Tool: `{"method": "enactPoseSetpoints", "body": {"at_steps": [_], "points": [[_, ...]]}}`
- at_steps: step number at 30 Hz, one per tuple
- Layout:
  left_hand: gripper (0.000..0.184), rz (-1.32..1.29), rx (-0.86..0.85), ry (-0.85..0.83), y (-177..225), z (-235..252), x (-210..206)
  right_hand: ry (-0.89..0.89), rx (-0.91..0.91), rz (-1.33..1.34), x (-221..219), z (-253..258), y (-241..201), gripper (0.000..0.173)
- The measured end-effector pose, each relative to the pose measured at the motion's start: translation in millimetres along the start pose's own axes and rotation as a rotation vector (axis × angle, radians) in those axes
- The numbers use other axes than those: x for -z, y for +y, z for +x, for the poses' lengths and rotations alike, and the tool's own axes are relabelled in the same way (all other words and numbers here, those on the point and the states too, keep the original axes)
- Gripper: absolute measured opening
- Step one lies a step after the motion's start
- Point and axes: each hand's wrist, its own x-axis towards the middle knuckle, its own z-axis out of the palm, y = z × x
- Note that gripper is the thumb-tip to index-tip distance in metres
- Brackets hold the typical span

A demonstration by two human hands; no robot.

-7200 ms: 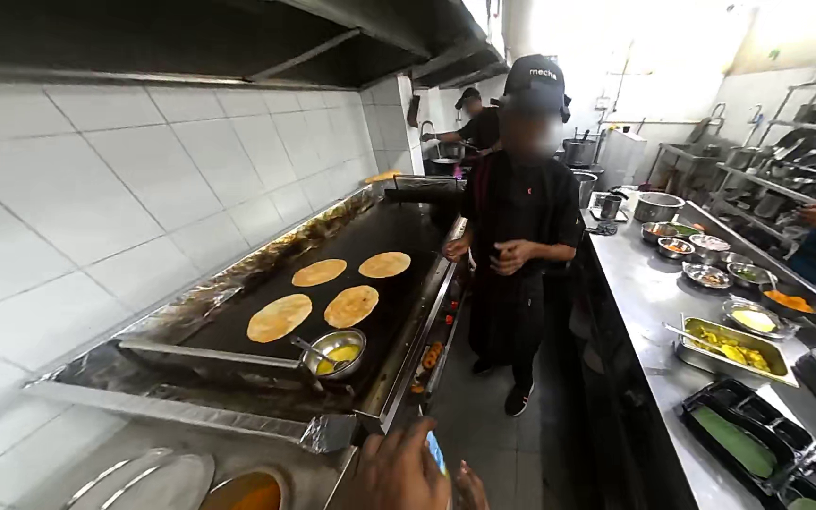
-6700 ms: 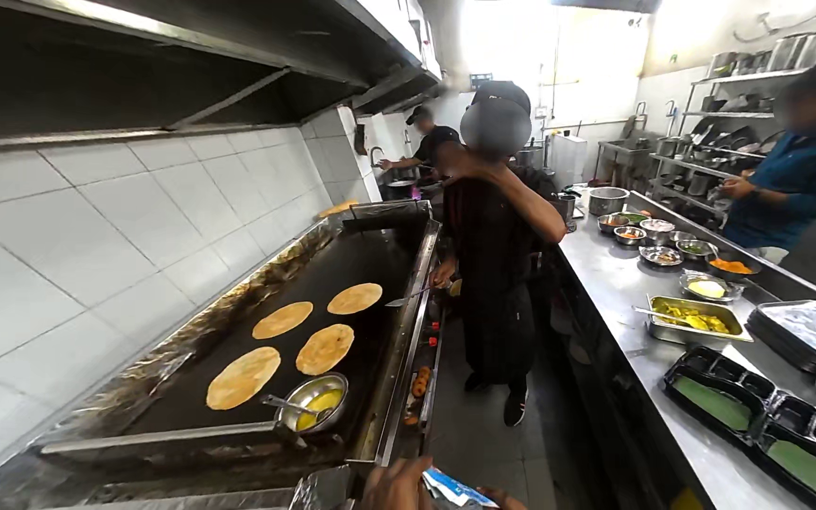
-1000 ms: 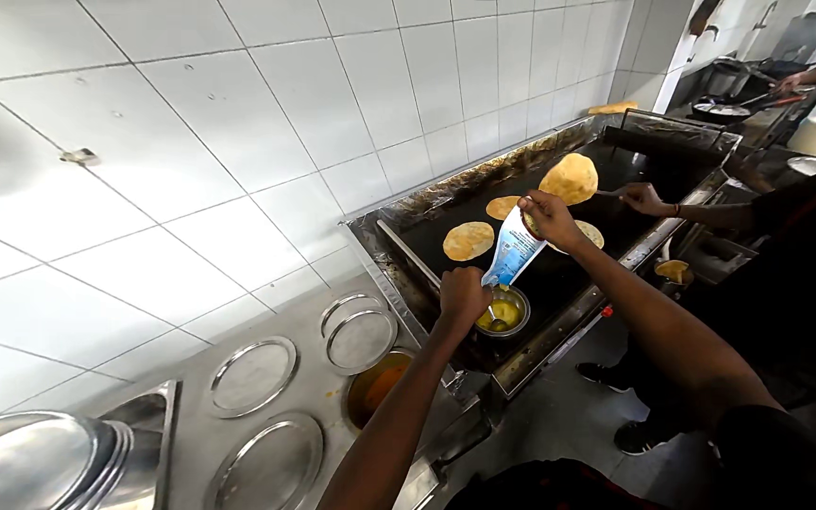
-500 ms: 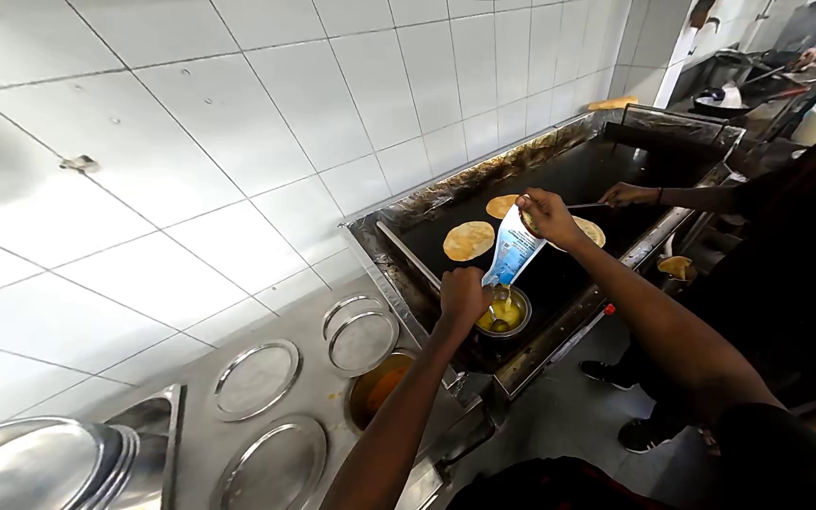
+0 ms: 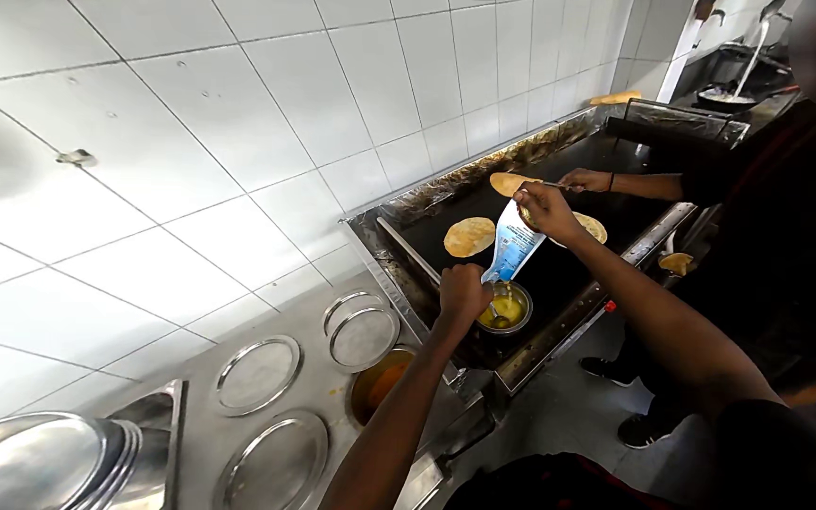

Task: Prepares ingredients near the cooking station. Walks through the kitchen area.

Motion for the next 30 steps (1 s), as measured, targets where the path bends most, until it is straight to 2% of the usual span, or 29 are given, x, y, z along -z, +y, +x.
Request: {"method": "enactPoseSetpoints", "body": {"at_steps": [30], "points": [[0.026, -0.055, -0.024, 0.031, -10, 4, 2, -0.031, 0.040, -0.058, -1, 15, -8, 0.035]]}}
